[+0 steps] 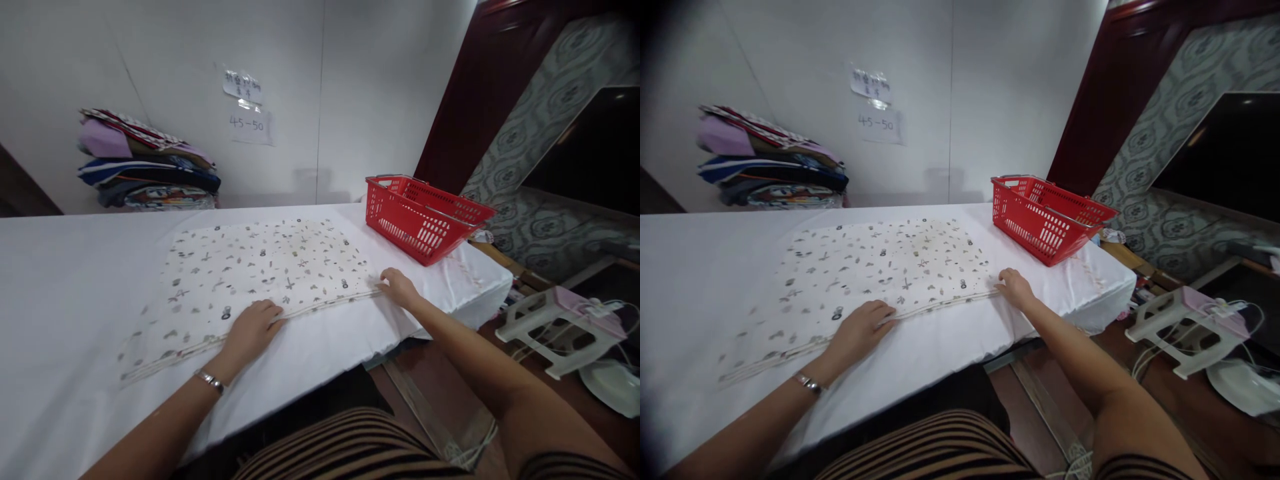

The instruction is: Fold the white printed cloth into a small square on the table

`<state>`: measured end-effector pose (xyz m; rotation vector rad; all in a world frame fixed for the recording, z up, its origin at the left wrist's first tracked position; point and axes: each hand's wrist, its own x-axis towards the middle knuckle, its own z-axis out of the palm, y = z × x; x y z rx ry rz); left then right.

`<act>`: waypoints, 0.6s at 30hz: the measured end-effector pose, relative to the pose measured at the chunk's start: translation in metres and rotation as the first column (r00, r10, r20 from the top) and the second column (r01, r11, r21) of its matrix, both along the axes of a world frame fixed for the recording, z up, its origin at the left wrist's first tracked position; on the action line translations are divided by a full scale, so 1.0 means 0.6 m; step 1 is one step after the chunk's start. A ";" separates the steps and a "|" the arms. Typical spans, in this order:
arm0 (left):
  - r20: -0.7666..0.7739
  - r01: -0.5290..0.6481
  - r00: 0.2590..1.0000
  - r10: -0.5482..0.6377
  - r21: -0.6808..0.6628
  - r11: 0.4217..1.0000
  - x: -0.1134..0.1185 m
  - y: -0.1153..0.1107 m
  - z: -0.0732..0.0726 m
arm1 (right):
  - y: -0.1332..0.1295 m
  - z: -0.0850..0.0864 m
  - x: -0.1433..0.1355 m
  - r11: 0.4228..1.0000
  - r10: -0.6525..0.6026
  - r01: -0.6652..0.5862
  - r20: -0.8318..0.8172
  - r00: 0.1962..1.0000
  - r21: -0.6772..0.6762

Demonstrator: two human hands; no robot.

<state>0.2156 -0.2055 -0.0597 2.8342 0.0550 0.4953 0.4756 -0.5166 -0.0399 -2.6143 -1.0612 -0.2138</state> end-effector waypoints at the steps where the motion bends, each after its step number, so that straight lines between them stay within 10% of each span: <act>1: -0.005 0.004 1.000 -0.004 -0.005 1.000 0.005 -0.005 0.005 | 0.003 0.001 -0.007 0.992 0.125 -0.125 0.065 0.990 0.002; 6: -0.025 0.073 0.997 -0.073 0.000 0.997 0.050 -0.047 0.032 | 0.033 -0.007 -0.030 0.879 0.475 -0.477 0.114 0.873 -0.010; 18: -0.113 0.055 0.992 -0.064 -0.086 0.995 0.125 -0.096 0.021 | 0.067 -0.023 -0.041 0.906 0.419 -0.420 0.030 0.908 0.057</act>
